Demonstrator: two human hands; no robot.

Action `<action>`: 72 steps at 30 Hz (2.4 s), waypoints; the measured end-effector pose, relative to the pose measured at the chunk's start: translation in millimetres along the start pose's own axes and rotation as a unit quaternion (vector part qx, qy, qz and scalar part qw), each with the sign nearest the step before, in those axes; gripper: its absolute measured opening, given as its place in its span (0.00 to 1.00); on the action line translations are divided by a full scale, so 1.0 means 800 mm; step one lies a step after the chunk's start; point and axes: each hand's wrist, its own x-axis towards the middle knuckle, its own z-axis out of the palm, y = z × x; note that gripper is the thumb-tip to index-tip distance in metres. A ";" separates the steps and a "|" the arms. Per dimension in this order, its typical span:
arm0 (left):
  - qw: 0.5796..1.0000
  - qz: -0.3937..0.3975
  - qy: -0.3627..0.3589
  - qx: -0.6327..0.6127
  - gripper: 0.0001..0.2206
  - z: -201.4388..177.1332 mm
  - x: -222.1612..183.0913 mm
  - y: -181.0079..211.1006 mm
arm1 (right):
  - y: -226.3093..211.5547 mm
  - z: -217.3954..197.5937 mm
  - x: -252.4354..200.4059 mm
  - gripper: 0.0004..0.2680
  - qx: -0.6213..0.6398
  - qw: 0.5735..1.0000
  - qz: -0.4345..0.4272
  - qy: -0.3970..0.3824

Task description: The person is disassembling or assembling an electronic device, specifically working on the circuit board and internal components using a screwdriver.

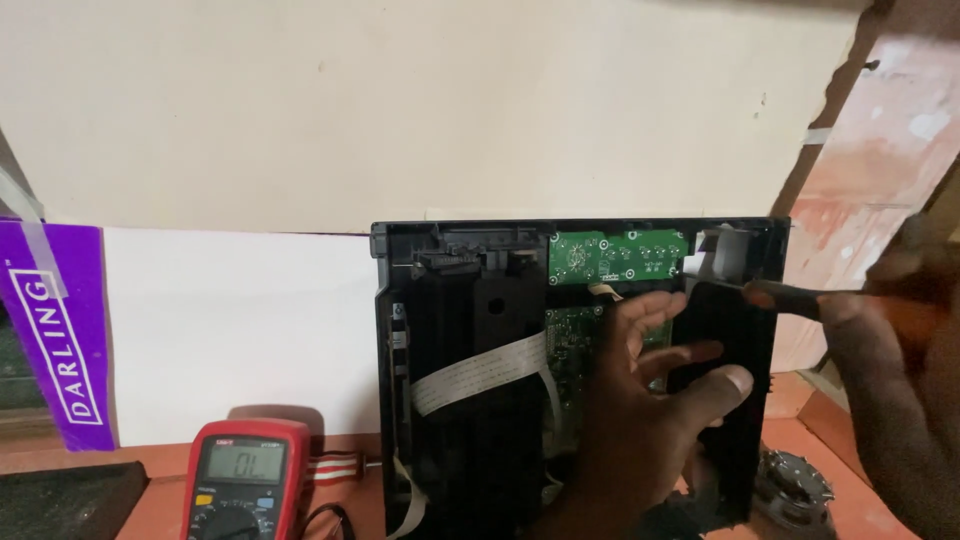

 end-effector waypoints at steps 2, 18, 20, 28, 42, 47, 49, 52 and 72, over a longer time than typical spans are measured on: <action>1.000 -0.006 0.001 0.002 0.30 -0.002 0.002 -0.007 | -0.023 -0.014 0.008 0.14 -0.084 0.995 -0.051 0.017; 0.981 0.121 -0.094 -0.116 0.20 -0.012 0.015 -0.033 | -0.017 -0.020 0.014 0.13 0.003 0.999 -0.028 0.017; 0.981 0.143 -0.087 -0.101 0.19 -0.012 0.013 -0.031 | -0.017 -0.019 0.018 0.18 -0.047 0.989 -0.132 0.041; 0.984 0.136 -0.082 -0.085 0.17 -0.014 0.012 -0.030 | -0.030 -0.014 0.019 0.12 0.116 0.991 -0.062 0.007; 0.985 0.139 -0.068 -0.079 0.18 -0.011 0.011 -0.029 | -0.022 0.001 0.031 0.04 0.207 0.970 0.126 0.002; 0.984 0.138 -0.077 -0.083 0.19 -0.012 0.012 -0.031 | 0.012 0.013 0.019 0.04 0.105 0.994 -0.001 0.025; 0.985 0.136 -0.080 -0.074 0.20 -0.013 0.009 -0.025 | -0.004 0.019 0.021 0.13 0.222 0.970 0.092 0.023; 0.986 0.118 -0.078 -0.089 0.18 -0.012 0.007 -0.022 | 0.191 0.109 0.080 0.16 0.298 0.872 0.379 -0.084; 0.988 0.117 -0.076 -0.073 0.17 -0.010 0.007 -0.021 | -0.013 -0.001 0.046 0.09 0.137 0.981 0.139 -0.023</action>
